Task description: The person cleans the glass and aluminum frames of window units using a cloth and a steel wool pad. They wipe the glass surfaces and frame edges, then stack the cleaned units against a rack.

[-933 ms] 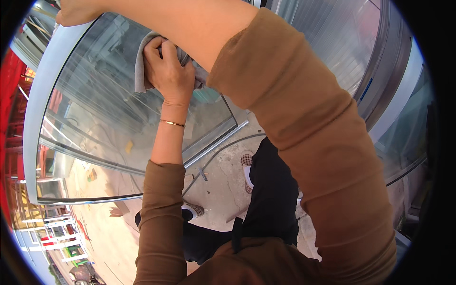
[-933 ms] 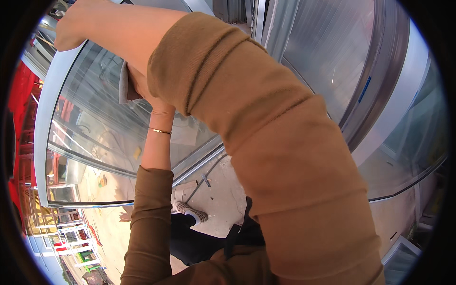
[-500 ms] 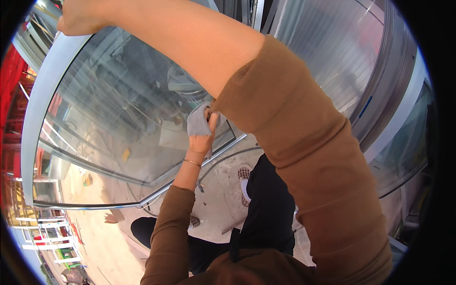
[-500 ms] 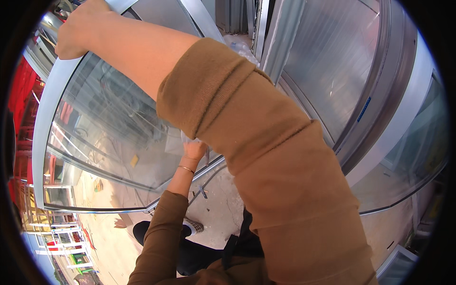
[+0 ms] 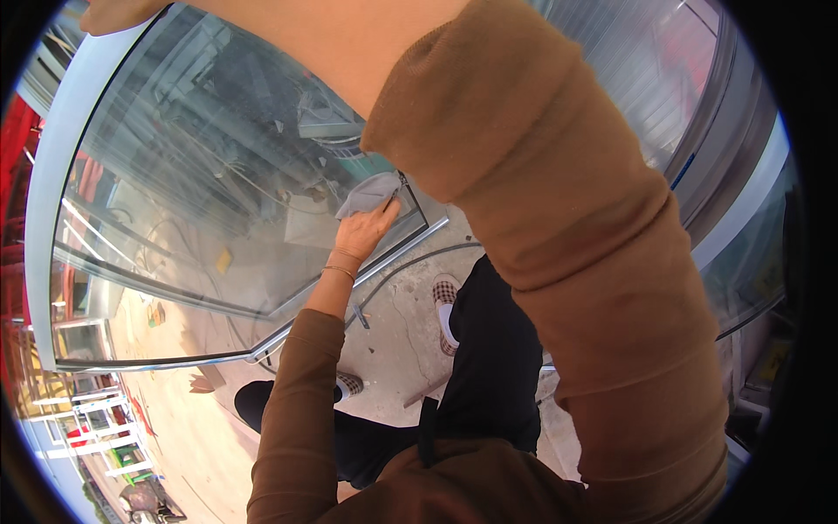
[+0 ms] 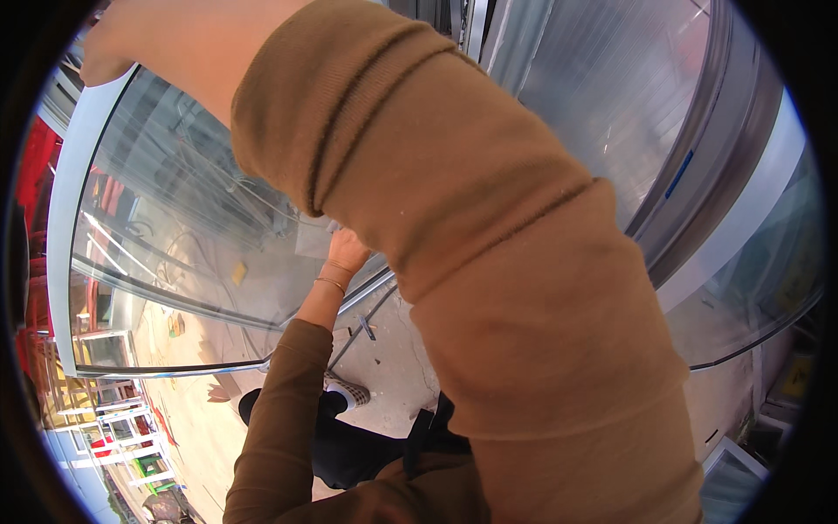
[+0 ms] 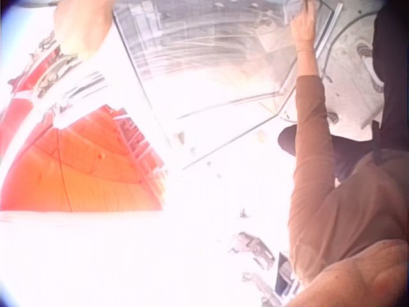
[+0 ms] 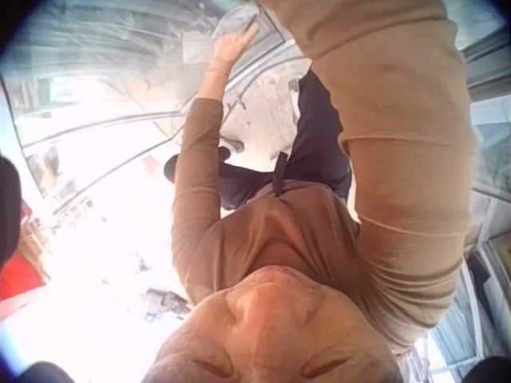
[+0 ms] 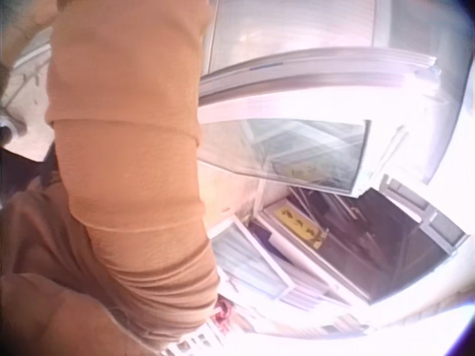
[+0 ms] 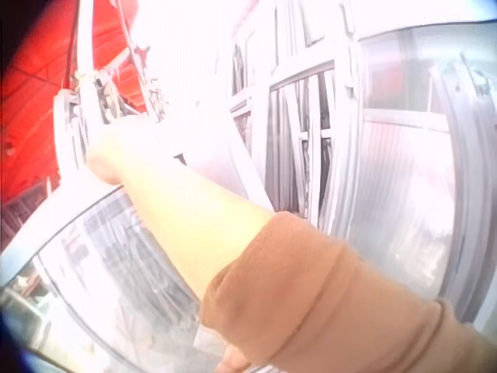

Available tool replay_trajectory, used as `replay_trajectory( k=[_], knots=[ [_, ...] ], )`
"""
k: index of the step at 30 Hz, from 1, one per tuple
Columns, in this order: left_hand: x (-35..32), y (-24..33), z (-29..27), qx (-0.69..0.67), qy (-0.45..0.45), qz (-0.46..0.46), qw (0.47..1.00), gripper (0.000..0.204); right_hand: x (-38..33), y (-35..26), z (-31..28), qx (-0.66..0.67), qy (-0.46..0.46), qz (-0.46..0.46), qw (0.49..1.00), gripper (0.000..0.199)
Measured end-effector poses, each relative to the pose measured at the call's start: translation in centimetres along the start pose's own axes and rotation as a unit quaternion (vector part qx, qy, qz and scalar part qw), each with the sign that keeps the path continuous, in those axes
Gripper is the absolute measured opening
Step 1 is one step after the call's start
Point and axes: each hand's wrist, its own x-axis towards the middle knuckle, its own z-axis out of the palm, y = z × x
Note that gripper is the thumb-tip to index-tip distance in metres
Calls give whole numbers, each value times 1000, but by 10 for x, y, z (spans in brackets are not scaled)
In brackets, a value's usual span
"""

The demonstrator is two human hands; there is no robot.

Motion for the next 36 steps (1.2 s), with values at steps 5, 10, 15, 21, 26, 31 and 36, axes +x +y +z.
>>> replay_trajectory(
  k=[5, 10, 15, 21, 26, 31, 36],
  knots=[
    [-13, -23, -41, -21, 87, -16, 996, 32, 4, -1, 2, -7, -8, -4, 1000, 34],
    [25, -90, -172, -18, 424, -158, 892, 51, 8, 0, 1, -11, -21, -1, 1000, 34],
    [18, -84, -136, 63, 390, -134, 909, 36, 9, 0, -1, -19, -36, 4, 999, 35],
    [-65, -63, -62, 48, 112, -32, 992, 39, 5, -5, -1, -12, -33, -10, 999, 34],
    [-56, -114, -174, 113, 303, -104, 940, 38, -1, -10, -8, 30, -55, 24, 998, 34],
    [-16, -118, -210, 43, 494, -199, 845, 45, -3, -13, -13, 44, -21, 18, 999, 36],
    [-32, -49, -150, -174, 204, -75, 960, 20, -3, -9, -2, 69, -44, 53, 995, 35]
  ],
)
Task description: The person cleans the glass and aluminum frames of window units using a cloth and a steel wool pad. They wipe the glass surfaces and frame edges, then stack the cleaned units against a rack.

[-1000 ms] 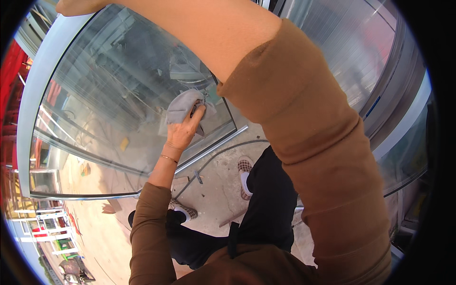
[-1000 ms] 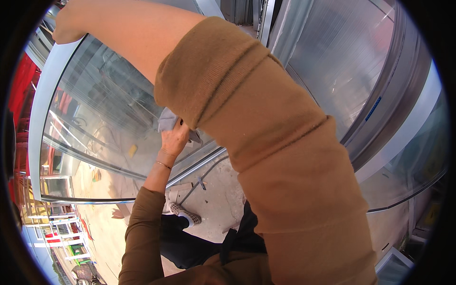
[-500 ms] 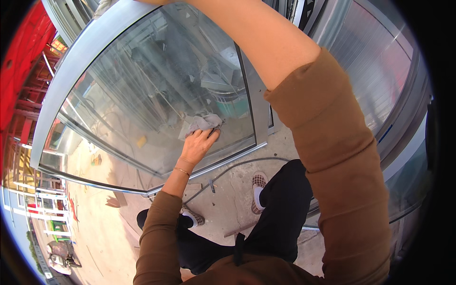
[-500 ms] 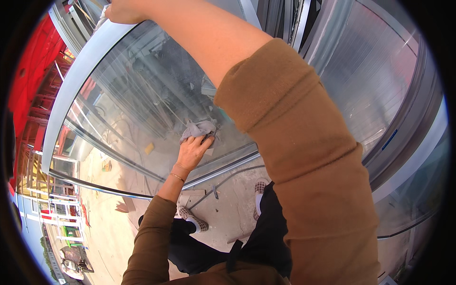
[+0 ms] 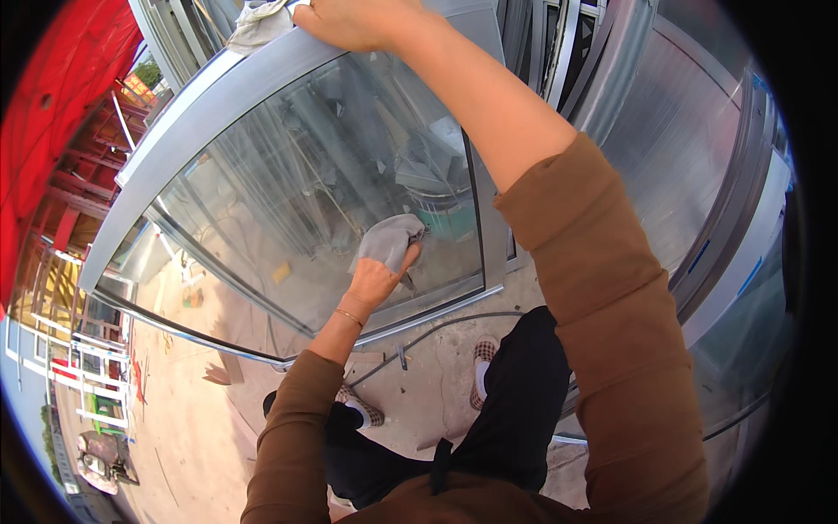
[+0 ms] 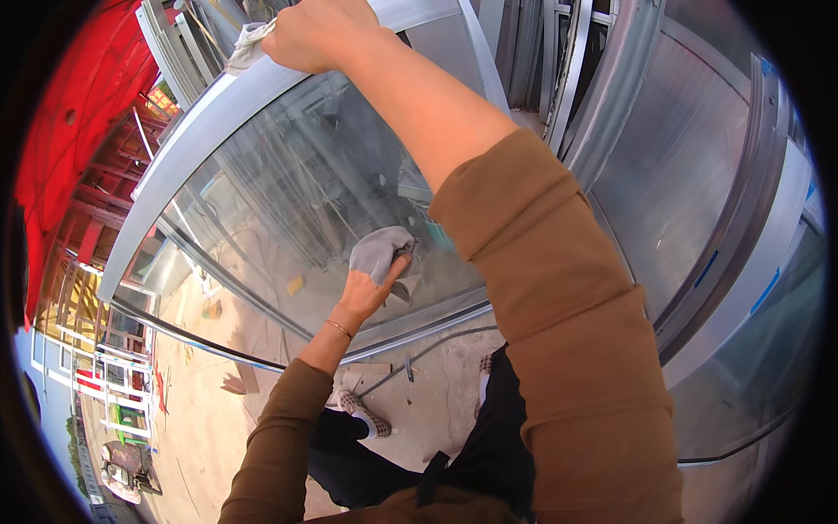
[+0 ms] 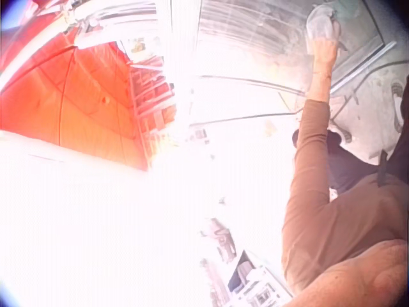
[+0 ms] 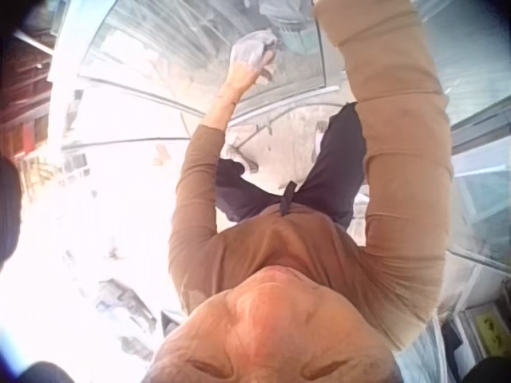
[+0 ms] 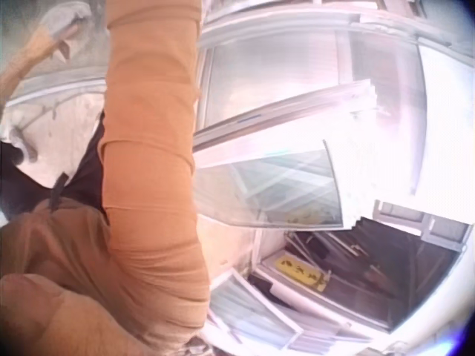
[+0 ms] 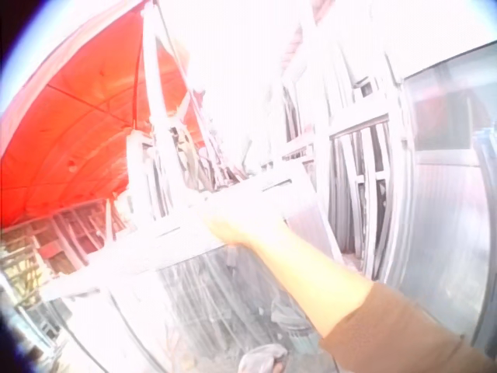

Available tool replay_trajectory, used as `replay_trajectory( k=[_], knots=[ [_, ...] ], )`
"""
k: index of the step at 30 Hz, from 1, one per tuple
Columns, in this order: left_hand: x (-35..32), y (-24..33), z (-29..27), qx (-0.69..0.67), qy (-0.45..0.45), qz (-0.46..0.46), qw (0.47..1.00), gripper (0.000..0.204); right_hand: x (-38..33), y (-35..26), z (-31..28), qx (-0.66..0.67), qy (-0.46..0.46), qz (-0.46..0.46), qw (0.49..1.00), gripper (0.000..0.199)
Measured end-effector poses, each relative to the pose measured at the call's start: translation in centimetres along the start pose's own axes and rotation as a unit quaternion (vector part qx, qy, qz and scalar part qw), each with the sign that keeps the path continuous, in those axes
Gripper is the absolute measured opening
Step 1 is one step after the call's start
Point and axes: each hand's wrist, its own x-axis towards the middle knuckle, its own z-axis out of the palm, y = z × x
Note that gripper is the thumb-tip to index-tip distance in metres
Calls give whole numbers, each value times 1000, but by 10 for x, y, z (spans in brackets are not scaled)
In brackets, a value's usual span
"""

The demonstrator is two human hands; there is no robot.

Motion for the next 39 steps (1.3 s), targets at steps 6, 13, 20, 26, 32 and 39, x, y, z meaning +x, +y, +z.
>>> replay_trajectory(
  k=[6, 13, 20, 26, 32, 39],
  knots=[
    [64, -1, -69, 187, 270, 32, 944, 34, -2, 11, 18, -24, 54, -116, 991, 25],
    [57, -6, -30, 221, 191, 82, 953, 33, -5, -3, 1, -126, 11, -22, 992, 23],
    [-21, 3, -32, 119, -34, -3, 992, 43, -6, -17, -19, -54, 17, 79, 995, 53],
    [60, 35, -197, -2, 231, -55, 972, 69, -10, -15, -21, -43, 68, 56, 995, 57],
    [113, 9, -315, -291, 216, -51, 931, 38, -8, -20, -31, -35, 29, 69, 997, 58],
    [128, -56, -353, -383, 164, -139, 898, 30, -7, -24, -35, -39, -3, 91, 995, 55]
  ],
)
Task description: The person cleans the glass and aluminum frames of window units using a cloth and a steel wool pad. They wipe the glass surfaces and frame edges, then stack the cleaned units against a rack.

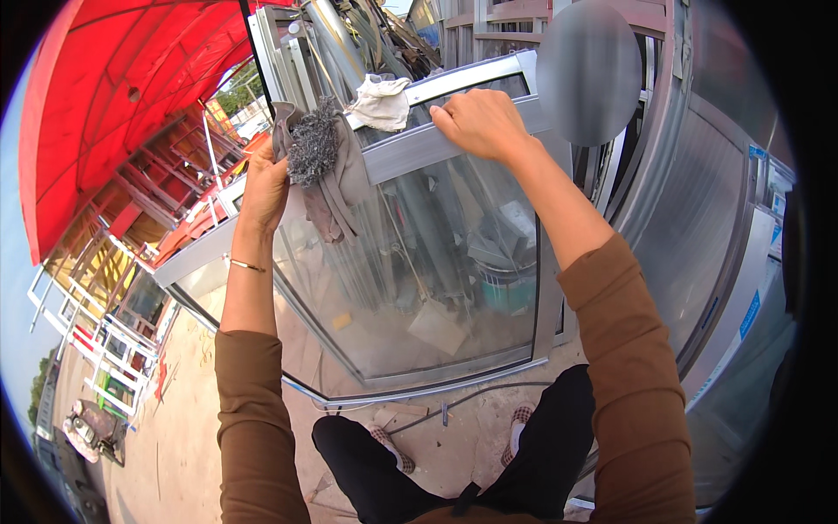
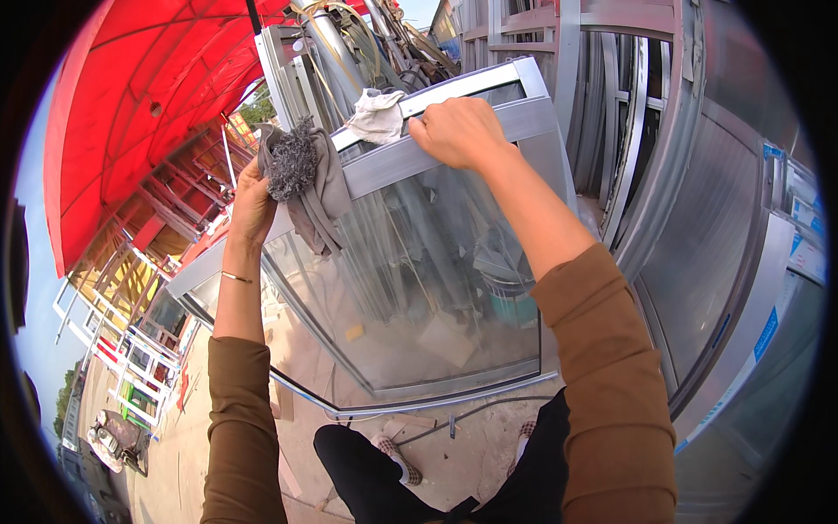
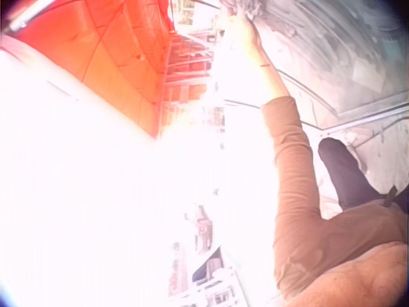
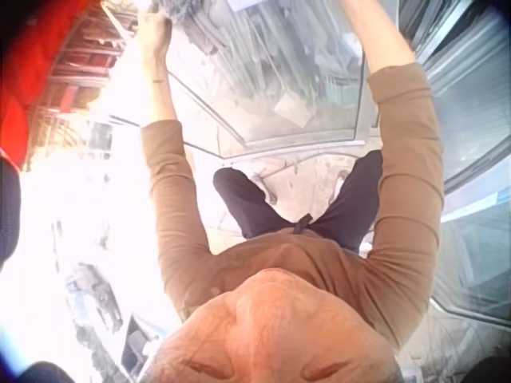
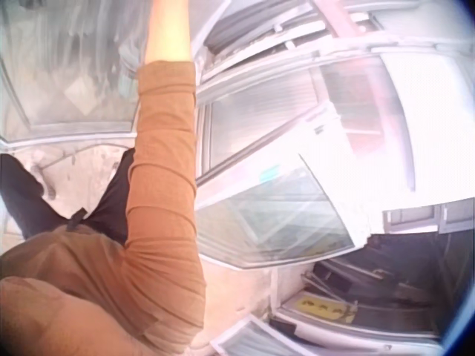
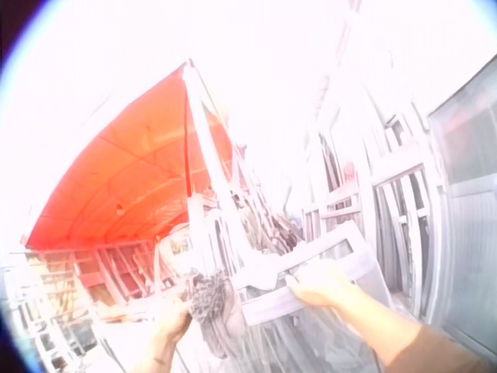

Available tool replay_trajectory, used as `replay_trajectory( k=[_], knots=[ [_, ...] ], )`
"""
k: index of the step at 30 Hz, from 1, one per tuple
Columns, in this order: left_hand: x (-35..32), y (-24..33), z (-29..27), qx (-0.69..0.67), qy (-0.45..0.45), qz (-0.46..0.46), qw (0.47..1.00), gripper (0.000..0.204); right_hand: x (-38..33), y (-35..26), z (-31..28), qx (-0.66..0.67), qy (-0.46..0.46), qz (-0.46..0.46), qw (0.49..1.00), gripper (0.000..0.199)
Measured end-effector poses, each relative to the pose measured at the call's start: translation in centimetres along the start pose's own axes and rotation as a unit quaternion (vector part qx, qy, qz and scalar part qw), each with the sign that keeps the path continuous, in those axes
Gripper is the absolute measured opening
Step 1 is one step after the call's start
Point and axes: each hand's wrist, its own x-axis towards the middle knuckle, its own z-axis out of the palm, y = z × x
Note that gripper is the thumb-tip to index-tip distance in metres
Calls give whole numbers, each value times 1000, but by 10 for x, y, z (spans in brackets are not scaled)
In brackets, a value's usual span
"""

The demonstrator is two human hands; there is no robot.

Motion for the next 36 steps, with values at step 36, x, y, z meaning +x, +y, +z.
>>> replay_trajectory(
  k=[36],
  knots=[
    [-9, -13, 4, 624, -34, -8, 781, 64, -149, -70, -8, 474, 393, 220, 756, 38]
  ],
)
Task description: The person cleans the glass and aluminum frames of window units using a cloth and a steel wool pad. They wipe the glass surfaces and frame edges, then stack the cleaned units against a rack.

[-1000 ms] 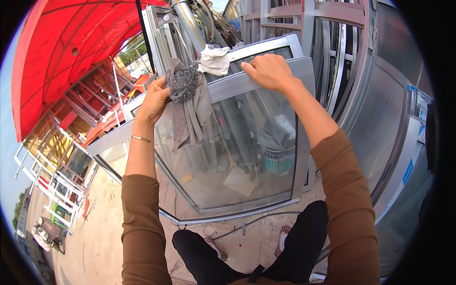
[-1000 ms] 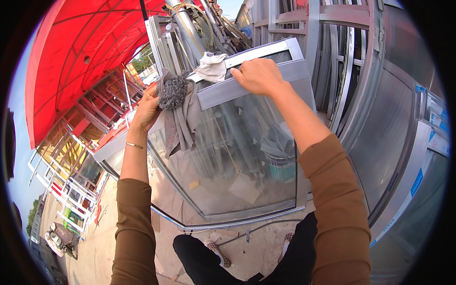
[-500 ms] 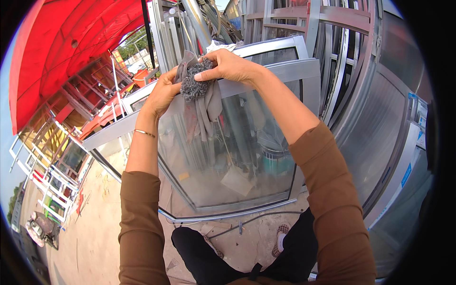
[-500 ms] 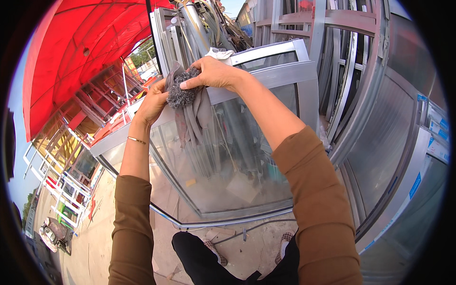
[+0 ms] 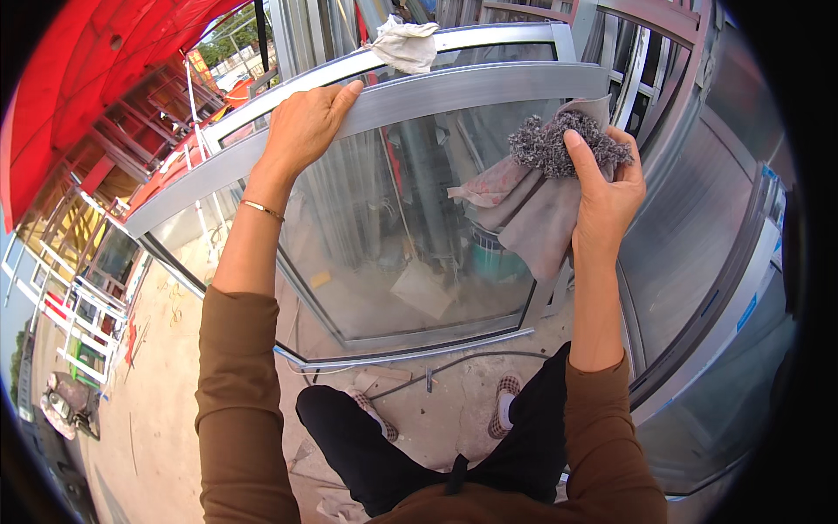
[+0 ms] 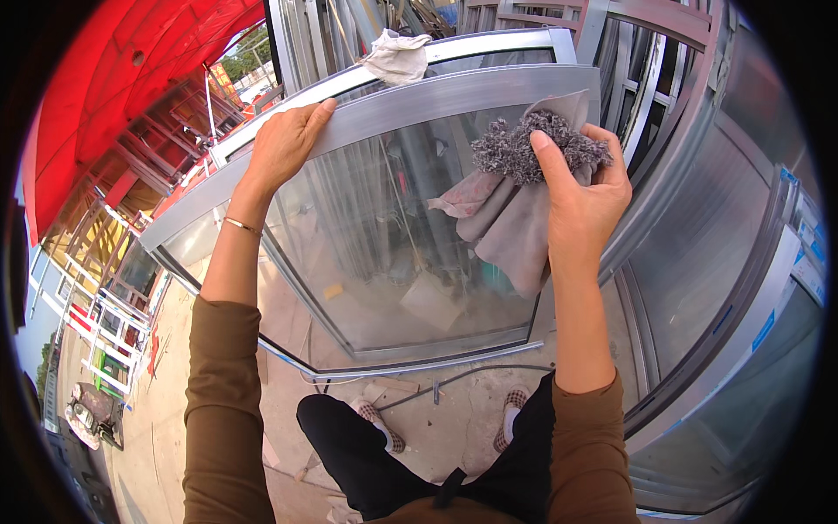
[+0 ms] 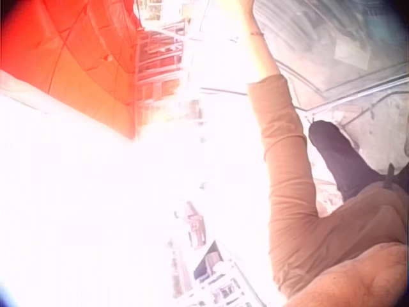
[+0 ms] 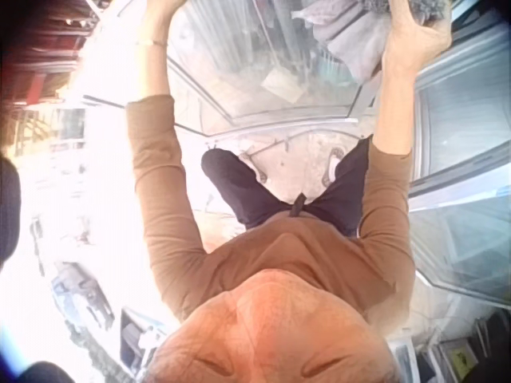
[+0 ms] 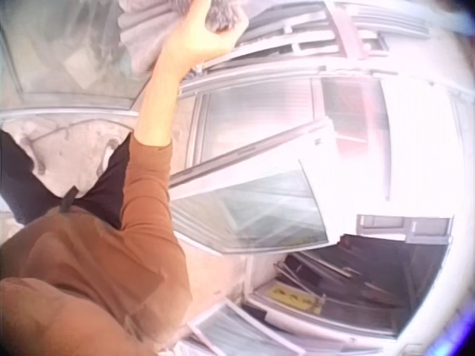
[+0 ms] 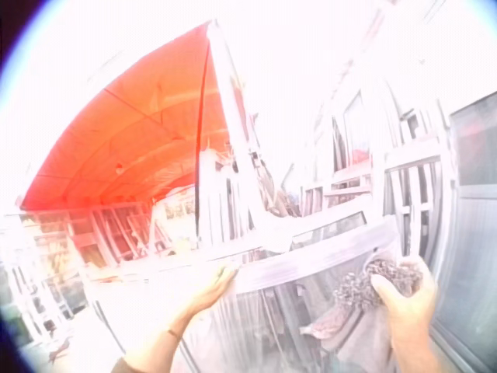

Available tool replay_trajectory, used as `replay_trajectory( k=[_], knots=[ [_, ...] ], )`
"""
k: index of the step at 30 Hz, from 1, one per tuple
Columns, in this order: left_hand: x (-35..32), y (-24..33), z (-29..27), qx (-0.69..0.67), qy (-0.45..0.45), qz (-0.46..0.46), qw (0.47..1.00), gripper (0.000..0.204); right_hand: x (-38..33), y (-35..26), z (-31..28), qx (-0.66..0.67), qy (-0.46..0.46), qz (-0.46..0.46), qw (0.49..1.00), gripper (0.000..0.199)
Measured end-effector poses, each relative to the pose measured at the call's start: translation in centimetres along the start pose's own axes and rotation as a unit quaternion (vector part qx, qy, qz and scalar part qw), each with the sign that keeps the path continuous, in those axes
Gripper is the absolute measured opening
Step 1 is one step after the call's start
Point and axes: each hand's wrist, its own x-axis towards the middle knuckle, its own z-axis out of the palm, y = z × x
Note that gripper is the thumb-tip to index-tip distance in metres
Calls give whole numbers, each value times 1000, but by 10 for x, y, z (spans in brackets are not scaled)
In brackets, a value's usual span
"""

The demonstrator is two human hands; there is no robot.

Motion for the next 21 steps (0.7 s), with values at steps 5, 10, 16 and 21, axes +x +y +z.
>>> replay_trajectory(
  k=[5, 10, 16, 21],
  knots=[
    [1, -9, 24, 6, 102, 45, 994, 71, -8, 67, -11, -323, 72, -245, 911, 41],
    [8, -28, 35, 28, 104, 54, 993, 77, -72, 148, 20, -342, -87, -290, 890, 49],
    [23, -53, 70, -234, 143, 78, 958, 39, -147, 176, 2, -357, -322, -331, 812, 51],
    [17, -55, 72, -192, 136, 70, 969, 49, -105, 163, 16, -337, -234, -414, 813, 48]
  ],
)
